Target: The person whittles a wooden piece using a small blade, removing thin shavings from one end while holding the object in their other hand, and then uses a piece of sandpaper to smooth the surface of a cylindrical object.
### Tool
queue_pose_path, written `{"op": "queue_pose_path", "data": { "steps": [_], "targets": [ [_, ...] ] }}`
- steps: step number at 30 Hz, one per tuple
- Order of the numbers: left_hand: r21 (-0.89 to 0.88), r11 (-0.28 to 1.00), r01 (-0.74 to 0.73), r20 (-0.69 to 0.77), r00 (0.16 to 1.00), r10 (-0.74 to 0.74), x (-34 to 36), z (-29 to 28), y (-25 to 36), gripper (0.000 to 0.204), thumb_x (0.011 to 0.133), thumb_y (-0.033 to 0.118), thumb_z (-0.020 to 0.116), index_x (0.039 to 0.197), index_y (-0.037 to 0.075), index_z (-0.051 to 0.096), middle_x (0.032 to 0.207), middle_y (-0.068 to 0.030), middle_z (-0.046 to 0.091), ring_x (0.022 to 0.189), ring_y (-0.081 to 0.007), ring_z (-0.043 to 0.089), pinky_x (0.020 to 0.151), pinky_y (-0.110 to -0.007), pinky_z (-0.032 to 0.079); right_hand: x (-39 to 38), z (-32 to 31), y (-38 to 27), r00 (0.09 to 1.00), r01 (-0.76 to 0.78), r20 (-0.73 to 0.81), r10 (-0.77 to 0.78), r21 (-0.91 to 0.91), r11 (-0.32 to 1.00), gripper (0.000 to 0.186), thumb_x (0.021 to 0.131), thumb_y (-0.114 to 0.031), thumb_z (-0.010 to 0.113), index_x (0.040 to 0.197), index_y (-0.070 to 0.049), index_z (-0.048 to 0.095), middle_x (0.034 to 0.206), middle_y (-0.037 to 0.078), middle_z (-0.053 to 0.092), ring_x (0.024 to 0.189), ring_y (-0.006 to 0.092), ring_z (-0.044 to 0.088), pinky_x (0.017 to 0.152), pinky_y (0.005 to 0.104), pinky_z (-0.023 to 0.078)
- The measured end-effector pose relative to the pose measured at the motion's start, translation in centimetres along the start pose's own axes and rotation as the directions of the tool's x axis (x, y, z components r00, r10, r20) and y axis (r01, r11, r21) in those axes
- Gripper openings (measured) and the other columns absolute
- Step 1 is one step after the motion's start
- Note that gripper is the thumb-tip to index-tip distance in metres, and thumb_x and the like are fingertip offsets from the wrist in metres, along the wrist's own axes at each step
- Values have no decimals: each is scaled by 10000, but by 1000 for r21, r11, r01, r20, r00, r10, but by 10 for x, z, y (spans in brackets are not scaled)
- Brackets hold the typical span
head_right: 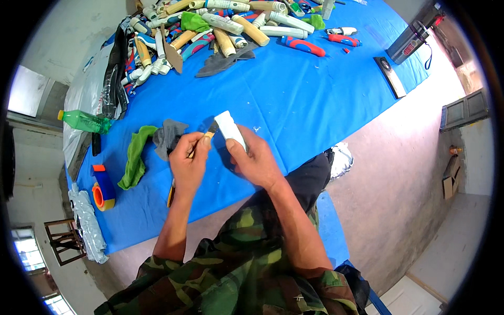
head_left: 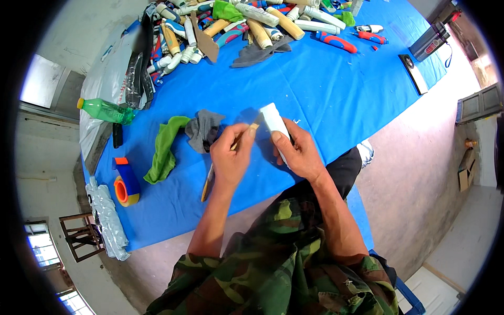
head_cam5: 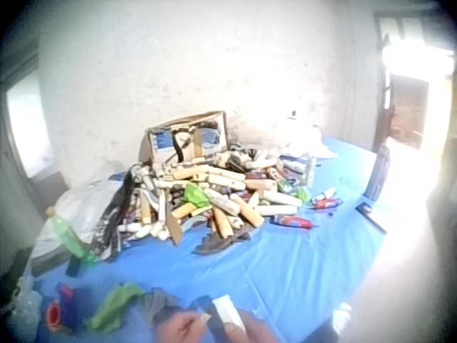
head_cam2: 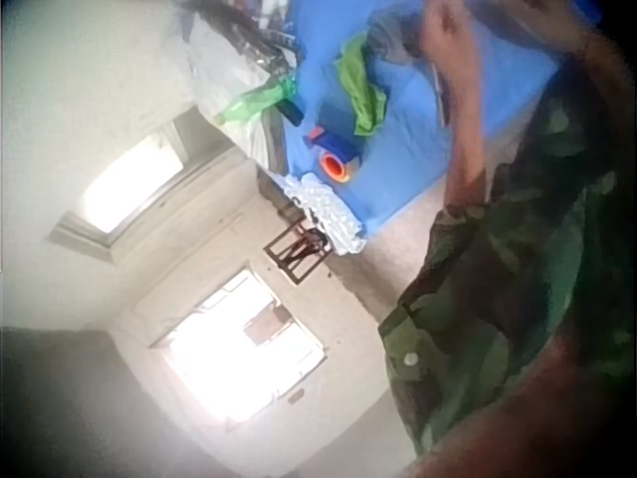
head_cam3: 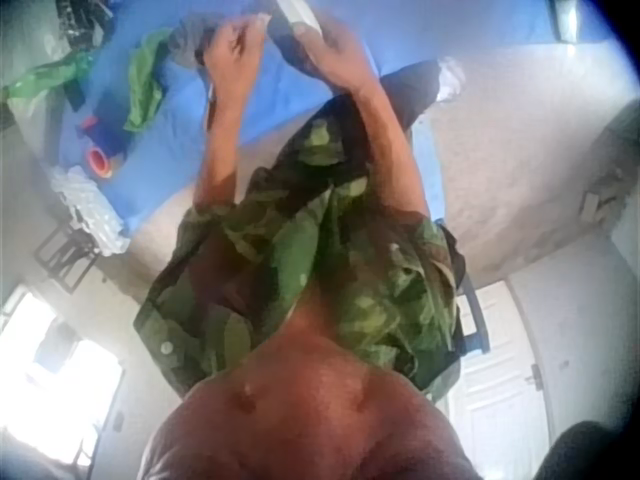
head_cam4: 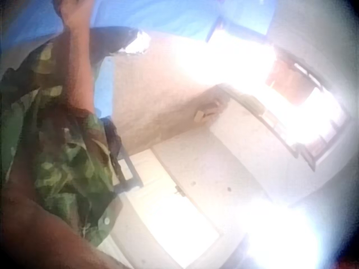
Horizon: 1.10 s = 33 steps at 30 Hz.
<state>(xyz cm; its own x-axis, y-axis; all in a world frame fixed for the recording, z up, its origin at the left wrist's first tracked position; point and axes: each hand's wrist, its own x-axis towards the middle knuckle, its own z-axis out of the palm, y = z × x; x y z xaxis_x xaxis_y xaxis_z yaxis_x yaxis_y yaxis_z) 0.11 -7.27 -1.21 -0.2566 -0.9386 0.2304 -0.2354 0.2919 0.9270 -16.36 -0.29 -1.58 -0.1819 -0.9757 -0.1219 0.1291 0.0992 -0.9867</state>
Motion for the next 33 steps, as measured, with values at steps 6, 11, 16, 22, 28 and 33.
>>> {"op": "queue_pose_path", "data": {
  "steps": [6,11,16,22,28,33],
  "targets": [
    [324,873,-364,28,926,375,-3,1,7,145,908,61,756,1029,2,703,930,-112,695,737,-180,663,629,-300,519,2,4,5,992,127,-29,-125,59,990,416,1020,-183,585,1382,12,520,895,50,619,767,93,583,648,267,488],
    [342,830,-441,58,891,450,-7,8,9,197,873,106,770,1056,62,709,929,-113,705,843,-305,679,711,-400,543,1,1,5,997,67,-28,-67,-4,998,403,982,-141,598,1327,48,510,960,67,624,824,114,583,700,282,491],
    [269,938,-218,-3,974,227,-15,13,4,162,903,100,741,1035,16,702,909,-129,712,802,-260,681,686,-357,535,0,12,9,982,151,-122,-146,35,988,442,969,-142,600,1362,43,518,998,76,640,897,112,582,771,282,491],
    [-152,982,112,137,986,-91,-13,5,3,137,967,113,706,986,-21,695,798,-49,699,702,-87,626,640,-248,492,-1,8,4,998,65,-21,-66,-22,998,405,996,-152,571,1370,1,560,1014,44,631,873,106,558,757,272,477],
    [-123,965,232,282,940,-190,-9,-7,9,273,1023,256,662,994,-15,683,741,-37,653,590,-28,511,485,-212,370,-4,8,2,997,75,6,-76,15,997,409,1020,-151,537,1399,3,542,974,28,624,843,92,550,732,266,468],
    [-216,909,356,319,906,-279,-7,-6,12,268,1029,258,656,984,-6,672,685,-33,613,515,-30,458,439,-207,315,-4,8,-3,998,61,19,-61,8,998,431,1032,-168,532,1428,3,526,969,28,621,824,93,560,713,268,472]
  ]
}}
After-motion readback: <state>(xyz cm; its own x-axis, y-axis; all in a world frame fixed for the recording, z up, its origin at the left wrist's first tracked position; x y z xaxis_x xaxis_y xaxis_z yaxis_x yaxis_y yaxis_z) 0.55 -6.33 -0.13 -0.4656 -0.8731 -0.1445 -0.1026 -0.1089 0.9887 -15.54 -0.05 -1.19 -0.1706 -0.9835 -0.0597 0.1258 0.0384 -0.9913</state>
